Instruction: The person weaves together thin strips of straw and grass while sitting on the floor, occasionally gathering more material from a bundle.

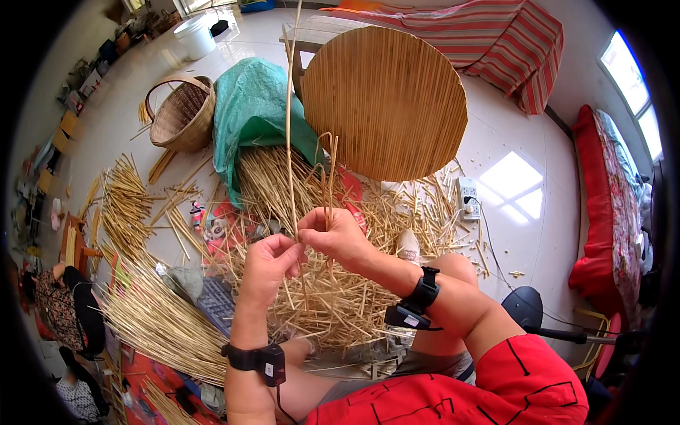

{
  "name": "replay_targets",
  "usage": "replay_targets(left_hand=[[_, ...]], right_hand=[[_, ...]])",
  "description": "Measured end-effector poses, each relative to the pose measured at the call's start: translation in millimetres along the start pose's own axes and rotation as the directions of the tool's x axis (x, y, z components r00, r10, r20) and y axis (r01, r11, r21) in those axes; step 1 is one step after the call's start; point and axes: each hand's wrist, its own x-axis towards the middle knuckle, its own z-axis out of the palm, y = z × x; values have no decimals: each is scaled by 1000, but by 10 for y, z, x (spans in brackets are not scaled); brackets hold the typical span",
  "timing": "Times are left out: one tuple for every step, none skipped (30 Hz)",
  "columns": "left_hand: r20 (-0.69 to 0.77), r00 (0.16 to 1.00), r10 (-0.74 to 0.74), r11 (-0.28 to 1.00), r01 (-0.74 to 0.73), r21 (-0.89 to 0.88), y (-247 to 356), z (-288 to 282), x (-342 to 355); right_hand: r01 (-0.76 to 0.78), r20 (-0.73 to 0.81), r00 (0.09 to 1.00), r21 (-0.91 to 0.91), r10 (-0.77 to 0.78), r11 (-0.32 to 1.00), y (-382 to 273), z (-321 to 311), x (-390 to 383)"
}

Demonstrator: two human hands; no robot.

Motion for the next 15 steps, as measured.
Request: replay_targets(left_hand=[[-4, 1000, 3, 1000, -3, -1, -5, 4, 2], [-10, 1000, 6, 1000, -6, -2, -10, 5, -2], [-17, 1000, 9, 1000, -9, -3, -13, 6, -5], [-22, 1000, 10, 1000, -10, 6, -11, 9, -6], [-27, 1000, 10, 1000, -10, 14, -4, 14, -10], [-32, 999, 11, 1000, -10, 22, 2, 17, -13], [-38, 999, 11, 999, -9, 34, 9, 20, -15], [-44, 999, 10, 999, -8, 46, 10, 22, -14], [-49, 999, 10, 998, -7, 58, 8, 21, -15], [-49, 999, 11, 998, -8, 64, 0, 17, -15], [-47, 999, 14, 998, -10, 70, -2, 18, -12], [-45, 999, 16, 997, -12, 75, -1, 20, -9], [-61, 998, 20, 994, -13, 112, -1, 32, -10], [-77, 997, 26, 989, -14, 149, -4, 49, -15], [-93, 995, 32, 982, -14, 186, -5, 60, -17]], right_hand=[[5, 2, 1000, 6, -5, 1000, 1, -2, -2], [5, 8, 1000, 3, -5, 1000, -4, -2, -2], [4, 14, 1000, -1, -4, 1000, -14, -3, -4], [4, 19, 1000, -4, -4, 1000, -18, -3, -3], [8, 23, 1000, 2, -8, 1000, -14, -2, -3], [12, 26, 1000, 8, -12, 1000, -7, -1, -1], [16, 29, 999, 15, -17, 1000, -2, 2, 0], [11, 31, 999, 6, -11, 1000, -8, 3, 2], [6, 34, 999, -2, -6, 1000, -22, 6, 6], [1, 36, 999, -10, 0, 1000, -26, 8, 9], [5, 37, 999, -38, -4, 999, -24, 4, 12], [10, 37, 999, -66, -7, 998, -12, -4, 19], [14, 37, 999, -94, -10, 995, 3, -13, 28], [36, 28, 999, -115, -33, 993, 41, -22, 40], [58, 20, 998, -137, -56, 989, 88, -29, 54]])
